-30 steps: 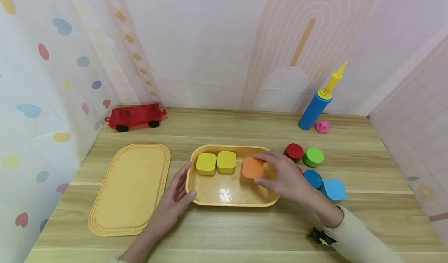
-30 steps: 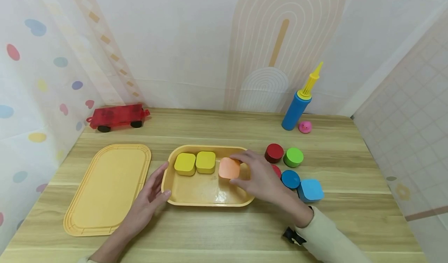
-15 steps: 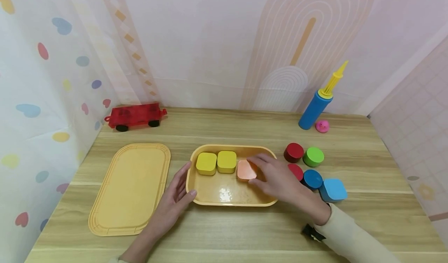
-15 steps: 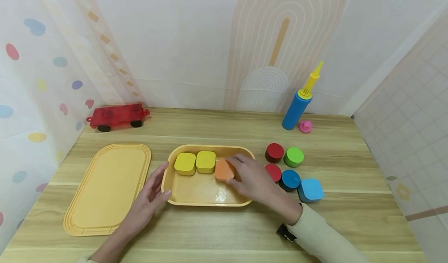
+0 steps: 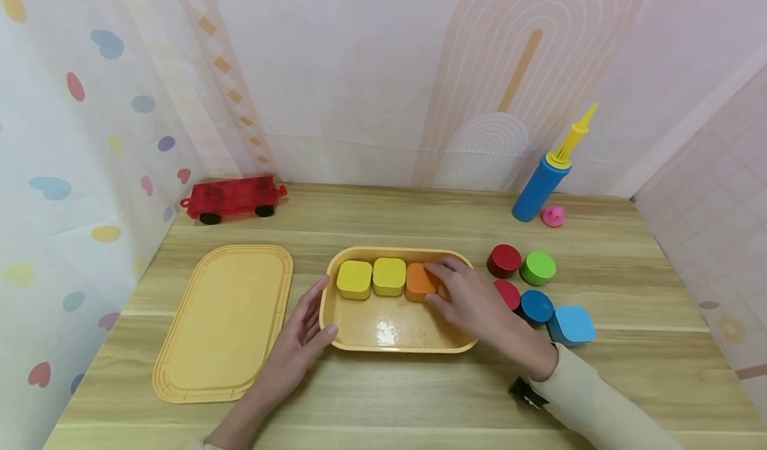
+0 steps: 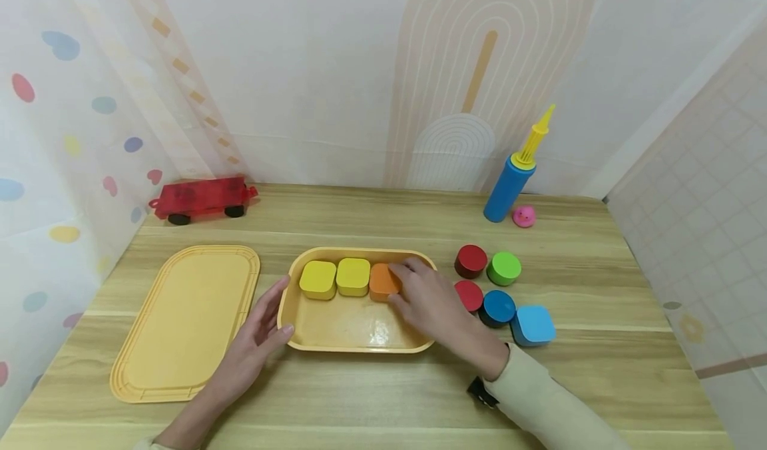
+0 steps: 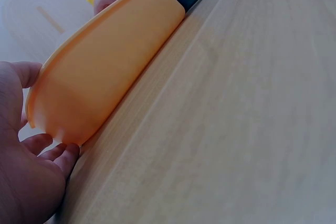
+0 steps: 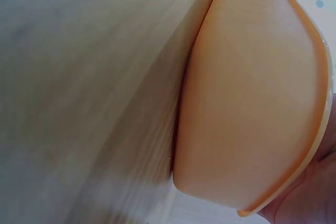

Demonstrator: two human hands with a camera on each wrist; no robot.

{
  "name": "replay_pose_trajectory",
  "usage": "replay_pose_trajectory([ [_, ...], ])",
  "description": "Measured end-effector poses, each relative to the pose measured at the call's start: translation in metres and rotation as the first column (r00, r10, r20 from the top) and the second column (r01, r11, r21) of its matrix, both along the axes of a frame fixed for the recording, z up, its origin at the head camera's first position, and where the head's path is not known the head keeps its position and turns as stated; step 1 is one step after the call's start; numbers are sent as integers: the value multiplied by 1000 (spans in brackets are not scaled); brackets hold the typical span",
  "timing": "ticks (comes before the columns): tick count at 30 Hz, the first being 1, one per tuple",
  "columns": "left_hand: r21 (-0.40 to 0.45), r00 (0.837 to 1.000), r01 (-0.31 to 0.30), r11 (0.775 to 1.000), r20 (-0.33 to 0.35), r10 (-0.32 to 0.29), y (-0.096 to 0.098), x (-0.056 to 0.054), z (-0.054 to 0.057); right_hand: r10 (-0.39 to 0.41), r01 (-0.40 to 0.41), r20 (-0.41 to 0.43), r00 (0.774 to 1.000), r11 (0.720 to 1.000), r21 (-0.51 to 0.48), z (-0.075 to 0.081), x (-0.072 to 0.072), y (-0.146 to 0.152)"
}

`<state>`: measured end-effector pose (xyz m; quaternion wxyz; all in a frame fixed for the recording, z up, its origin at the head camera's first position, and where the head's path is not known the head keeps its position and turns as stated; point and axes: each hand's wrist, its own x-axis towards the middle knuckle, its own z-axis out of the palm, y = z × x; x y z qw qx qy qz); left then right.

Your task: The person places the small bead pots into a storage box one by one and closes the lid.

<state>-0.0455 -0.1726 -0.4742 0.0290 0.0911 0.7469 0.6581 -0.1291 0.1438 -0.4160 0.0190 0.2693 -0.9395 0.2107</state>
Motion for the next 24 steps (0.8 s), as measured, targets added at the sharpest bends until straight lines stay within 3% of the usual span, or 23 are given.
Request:
replay_pose_trajectory([
  [9, -2, 1000, 1, 1000, -1, -1, 0, 0, 0, -15, 14, -53, 998, 1000, -25, -2, -1, -2],
  [24, -4, 1000, -1, 1000, 1, 1, 0, 0, 1, -32, 31, -58, 998, 999, -29, -2, -2, -3],
])
